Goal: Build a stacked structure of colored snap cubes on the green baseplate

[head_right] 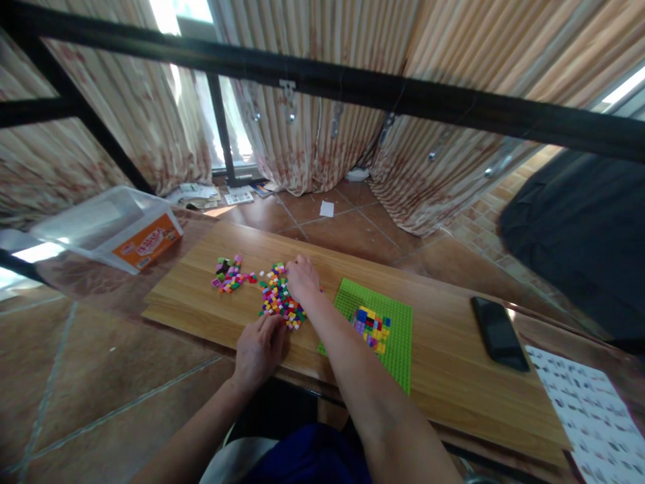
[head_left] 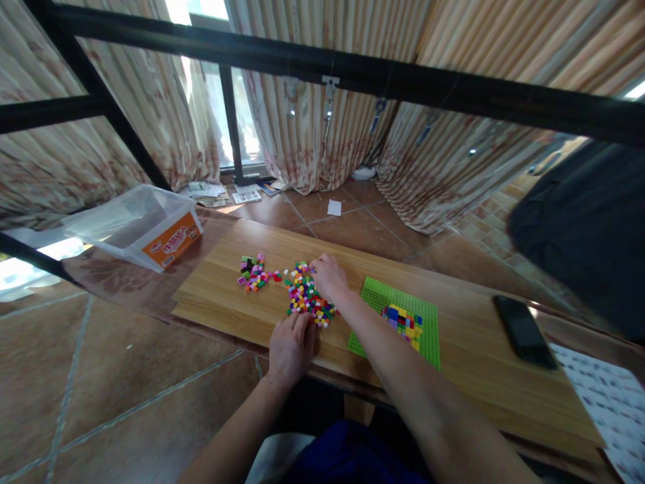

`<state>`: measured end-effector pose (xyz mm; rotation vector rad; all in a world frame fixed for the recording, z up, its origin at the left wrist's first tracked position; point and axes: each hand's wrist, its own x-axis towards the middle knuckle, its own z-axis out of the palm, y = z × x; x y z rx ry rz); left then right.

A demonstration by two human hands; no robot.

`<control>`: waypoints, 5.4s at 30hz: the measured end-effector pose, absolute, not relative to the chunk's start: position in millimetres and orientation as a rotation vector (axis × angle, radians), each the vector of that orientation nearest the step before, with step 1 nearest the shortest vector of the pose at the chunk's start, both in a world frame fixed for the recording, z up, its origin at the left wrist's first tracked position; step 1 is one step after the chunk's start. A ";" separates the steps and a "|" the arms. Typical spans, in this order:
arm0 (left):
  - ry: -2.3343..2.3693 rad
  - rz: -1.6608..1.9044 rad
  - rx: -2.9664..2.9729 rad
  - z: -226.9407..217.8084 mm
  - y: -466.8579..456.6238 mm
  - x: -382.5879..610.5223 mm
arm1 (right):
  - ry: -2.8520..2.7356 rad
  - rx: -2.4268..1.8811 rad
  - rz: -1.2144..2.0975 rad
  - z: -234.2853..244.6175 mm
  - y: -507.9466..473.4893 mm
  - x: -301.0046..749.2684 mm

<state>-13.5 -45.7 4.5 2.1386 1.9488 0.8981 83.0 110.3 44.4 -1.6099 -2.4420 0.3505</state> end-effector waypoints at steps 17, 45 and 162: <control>1.514 1.344 1.372 43.6 -43.1 -5.6 | -0.887 -0.949 1.579 62.2 7.3 123.0; 1.248 1.253 1.124 95.4 -72.0 54.8 | -0.829 -1.080 1.184 79.5 -75.7 160.7; 1.367 1.197 1.403 53.4 -57.5 25.5 | -0.991 -1.603 0.621 47.6 -86.9 268.4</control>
